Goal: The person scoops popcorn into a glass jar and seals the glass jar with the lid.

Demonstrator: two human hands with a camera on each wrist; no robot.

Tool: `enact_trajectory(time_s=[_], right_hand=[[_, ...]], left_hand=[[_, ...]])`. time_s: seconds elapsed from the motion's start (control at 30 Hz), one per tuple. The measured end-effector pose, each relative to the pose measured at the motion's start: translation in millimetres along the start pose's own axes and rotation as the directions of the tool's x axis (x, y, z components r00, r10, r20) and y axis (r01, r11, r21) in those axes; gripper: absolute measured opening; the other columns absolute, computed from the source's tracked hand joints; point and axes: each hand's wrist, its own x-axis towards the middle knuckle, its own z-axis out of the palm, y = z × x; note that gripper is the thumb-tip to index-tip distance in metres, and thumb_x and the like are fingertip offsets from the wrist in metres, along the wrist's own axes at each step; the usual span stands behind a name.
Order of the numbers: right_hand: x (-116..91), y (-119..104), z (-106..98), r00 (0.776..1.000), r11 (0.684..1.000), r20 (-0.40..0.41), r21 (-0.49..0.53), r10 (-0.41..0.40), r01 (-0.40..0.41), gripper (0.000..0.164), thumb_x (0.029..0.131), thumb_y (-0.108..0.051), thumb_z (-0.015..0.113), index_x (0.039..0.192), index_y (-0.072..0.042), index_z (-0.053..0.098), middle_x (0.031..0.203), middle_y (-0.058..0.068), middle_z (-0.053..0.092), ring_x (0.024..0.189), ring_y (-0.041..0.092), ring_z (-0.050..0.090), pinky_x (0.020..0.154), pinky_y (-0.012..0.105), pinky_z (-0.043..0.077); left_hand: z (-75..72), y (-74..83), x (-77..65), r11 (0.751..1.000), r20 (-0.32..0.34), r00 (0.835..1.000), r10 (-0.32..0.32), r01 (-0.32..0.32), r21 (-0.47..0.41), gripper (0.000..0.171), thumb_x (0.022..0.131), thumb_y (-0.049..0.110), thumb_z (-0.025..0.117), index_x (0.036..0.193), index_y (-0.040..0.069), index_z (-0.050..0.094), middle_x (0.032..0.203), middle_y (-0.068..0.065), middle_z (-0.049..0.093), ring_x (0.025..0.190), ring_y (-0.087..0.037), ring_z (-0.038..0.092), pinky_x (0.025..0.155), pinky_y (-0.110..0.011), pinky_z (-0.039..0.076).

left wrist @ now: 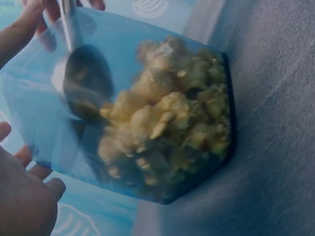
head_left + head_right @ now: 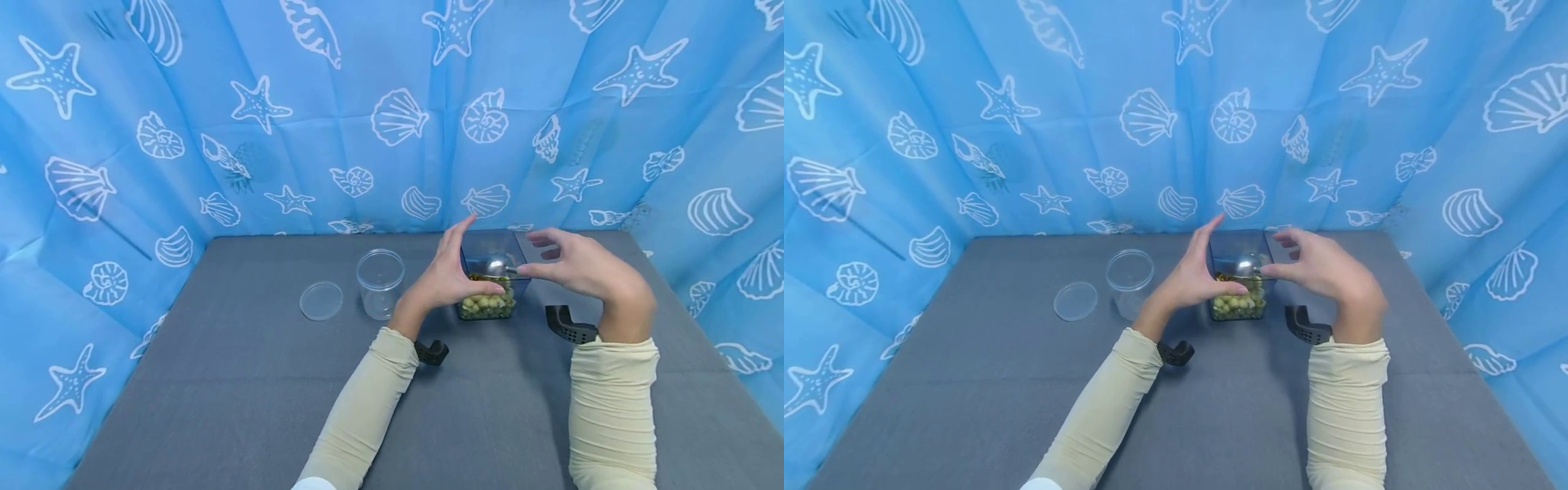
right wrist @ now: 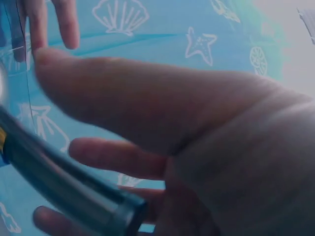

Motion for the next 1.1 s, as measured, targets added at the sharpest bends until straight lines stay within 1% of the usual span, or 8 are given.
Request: enact_trajectory(time_s=[0.23, 0.33, 0.4, 0.5, 0.6, 0.77, 0.97, 1.1], right_hand=[[2, 6, 3, 0.997, 0.999, 0.069, -0.039, 0.021, -0.018, 0.078, 0.097, -0.046, 0.067, 0.15, 0.005, 0.043, 0.143, 0.033, 0.054, 0.127, 0.051, 0.055, 0.098, 0.061, 0.05], [2, 8, 3, 0.995, 0.998, 0.092, -0.048, 0.033, -0.028, 0.07, 0.096, -0.046, 0.068, 0.142, 0.005, 0.051, 0.121, 0.027, 0.069, 0.105, 0.039, 0.068, 0.085, 0.05, 0.056], [2, 8, 2, 0.996, 0.999, 0.086, -0.041, 0.022, -0.018, 0.06, 0.097, -0.042, 0.068, 0.134, 0.004, 0.057, 0.105, 0.018, 0.072, 0.089, 0.028, 0.068, 0.074, 0.041, 0.054], [1, 8, 2, 0.999, 0.999, 0.038, -0.033, -0.01, 0.012, 0.042, 0.098, -0.034, 0.068, 0.122, 0.0, 0.064, 0.093, 0.009, 0.07, 0.079, 0.019, 0.061, 0.066, 0.034, 0.048], [-1, 7, 1, 0.999, 0.998, -0.029, -0.041, -0.044, 0.043, 0.032, 0.098, -0.028, 0.067, 0.117, -0.002, 0.064, 0.103, 0.015, 0.069, 0.089, 0.027, 0.063, 0.073, 0.041, 0.05], [-3, 4, 3, 0.987, 0.996, -0.133, -0.016, -0.086, 0.085, 0.028, 0.101, -0.02, 0.062, 0.122, -0.001, 0.063, 0.12, 0.024, 0.069, 0.107, 0.039, 0.068, 0.085, 0.05, 0.054], [1, -4, 11, 0.943, 0.984, -0.293, 0.027, -0.16, 0.176, 0.031, 0.104, -0.025, 0.06, 0.125, -0.003, 0.064, 0.12, 0.022, 0.071, 0.105, 0.039, 0.071, 0.081, 0.046, 0.055], [4, -7, 14, 0.9, 0.978, -0.398, 0.023, -0.18, 0.206, 0.031, 0.104, -0.029, 0.061, 0.124, -0.006, 0.066, 0.109, 0.018, 0.075, 0.088, 0.02, 0.07, 0.071, 0.029, 0.05]], left_hand=[[8.5, -8.0, 0.6, 0.998, -0.023, 0.999, -0.027, 0.026, -0.056, 0.126, 0.075, 0.039, 0.091, 0.16, 0.049, -0.002, 0.171, 0.002, 0.009, 0.159, -0.023, 0.015, 0.121, -0.061, 0.031], [10.1, -9.8, 0.9, 0.995, -0.026, 0.998, -0.052, 0.05, -0.087, 0.127, 0.076, 0.038, 0.091, 0.16, 0.049, -0.004, 0.17, 0.0, 0.011, 0.158, -0.027, 0.018, 0.12, -0.061, 0.032], [11.1, -11.3, 0.8, 0.993, -0.025, 0.997, -0.07, 0.068, -0.096, 0.128, 0.076, 0.039, 0.09, 0.161, 0.047, -0.005, 0.169, 0.001, 0.013, 0.158, -0.028, 0.02, 0.12, -0.06, 0.033], [12.6, -13.5, 1.1, 0.991, -0.027, 0.996, -0.081, 0.078, -0.106, 0.129, 0.076, 0.039, 0.09, 0.162, 0.042, -0.006, 0.169, 0.002, 0.014, 0.157, -0.028, 0.022, 0.121, -0.058, 0.033], [14.6, -15.6, 1.5, 0.99, -0.031, 0.996, -0.083, 0.079, -0.116, 0.129, 0.076, 0.039, 0.09, 0.163, 0.04, -0.005, 0.168, 0.005, 0.016, 0.157, -0.027, 0.022, 0.122, -0.057, 0.032], [17.2, -18.0, 1.4, 0.99, -0.038, 0.997, -0.07, 0.065, -0.126, 0.13, 0.074, 0.04, 0.091, 0.163, 0.04, -0.004, 0.168, 0.006, 0.017, 0.156, -0.024, 0.023, 0.123, -0.054, 0.03], [16.6, -22.0, 0.6, 0.987, -0.046, 0.997, -0.061, 0.054, -0.15, 0.129, 0.076, 0.036, 0.091, 0.161, 0.044, -0.005, 0.168, 0.008, 0.016, 0.157, -0.023, 0.021, 0.124, -0.056, 0.029], [16.9, -23.8, 0.5, 0.986, -0.045, 0.998, -0.052, 0.044, -0.158, 0.128, 0.076, 0.037, 0.091, 0.161, 0.045, -0.005, 0.169, 0.008, 0.014, 0.158, -0.024, 0.02, 0.124, -0.057, 0.028]])
